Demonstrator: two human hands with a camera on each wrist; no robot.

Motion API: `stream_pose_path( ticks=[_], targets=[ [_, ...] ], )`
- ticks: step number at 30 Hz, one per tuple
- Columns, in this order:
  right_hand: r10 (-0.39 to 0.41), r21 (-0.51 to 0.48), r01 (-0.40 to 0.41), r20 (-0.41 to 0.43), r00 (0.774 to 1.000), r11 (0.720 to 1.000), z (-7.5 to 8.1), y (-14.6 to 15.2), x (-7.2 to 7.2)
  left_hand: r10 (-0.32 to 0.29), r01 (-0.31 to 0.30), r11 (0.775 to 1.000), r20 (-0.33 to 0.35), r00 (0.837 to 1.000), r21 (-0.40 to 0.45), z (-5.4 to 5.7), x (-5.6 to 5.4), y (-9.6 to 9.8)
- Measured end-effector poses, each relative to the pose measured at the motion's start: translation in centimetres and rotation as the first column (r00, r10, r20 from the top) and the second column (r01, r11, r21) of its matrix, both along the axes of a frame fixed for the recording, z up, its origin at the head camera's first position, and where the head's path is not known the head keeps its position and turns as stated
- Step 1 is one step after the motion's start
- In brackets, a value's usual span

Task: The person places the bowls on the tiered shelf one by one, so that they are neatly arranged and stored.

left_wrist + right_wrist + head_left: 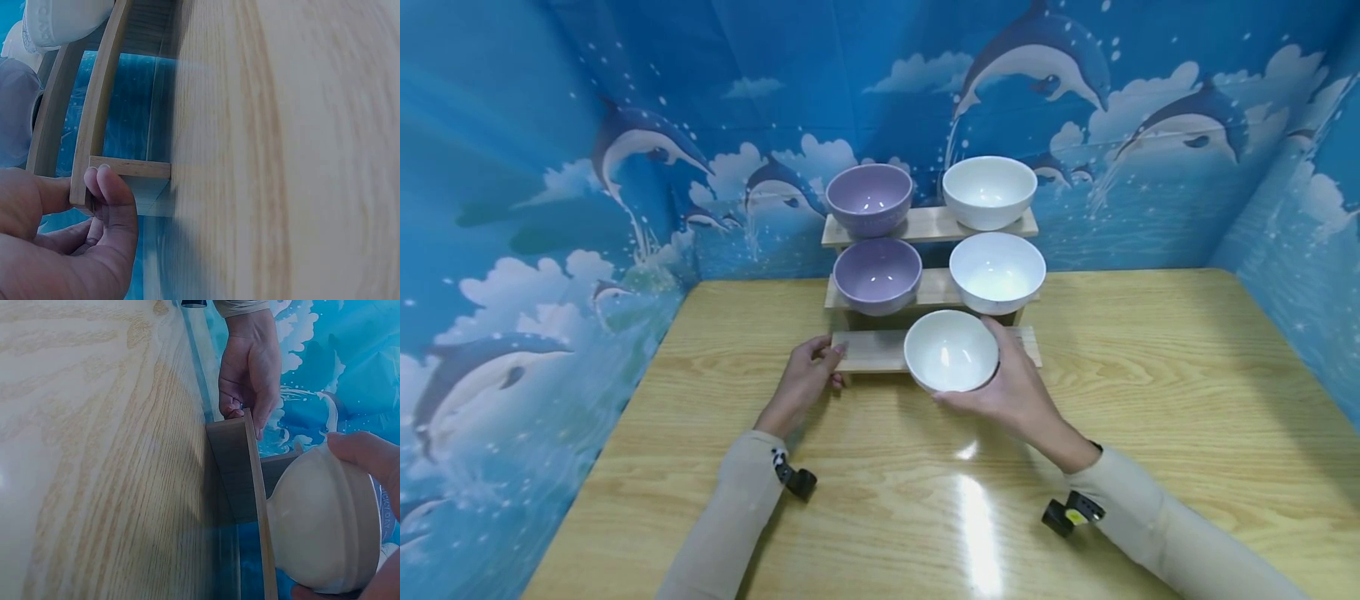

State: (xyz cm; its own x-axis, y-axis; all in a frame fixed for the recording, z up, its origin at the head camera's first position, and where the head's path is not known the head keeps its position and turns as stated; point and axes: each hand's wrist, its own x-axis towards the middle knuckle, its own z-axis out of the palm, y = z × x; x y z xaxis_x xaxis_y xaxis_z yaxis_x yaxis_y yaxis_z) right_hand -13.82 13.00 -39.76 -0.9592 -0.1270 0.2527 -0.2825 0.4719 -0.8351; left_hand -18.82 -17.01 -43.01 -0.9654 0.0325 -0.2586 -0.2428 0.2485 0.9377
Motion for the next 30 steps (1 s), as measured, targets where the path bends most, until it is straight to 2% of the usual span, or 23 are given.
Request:
stream_pose_path(
  ticks=[20,30],
  targets=[
    [-0.005,-0.034,0.008,0.069,0.998,0.999,0.01,-0.69,-0.63,0.006,-0.006,1.000,0.002,1.000,0.003,0.02,-0.10,0.01],
    [0.016,-0.094,-0.008,0.090,0.996,0.996,-0.19,-0.82,-0.82,0.006,-0.006,1.000,0.005,1.000,-0.002,0.00,-0.05,0.00]
  ],
)
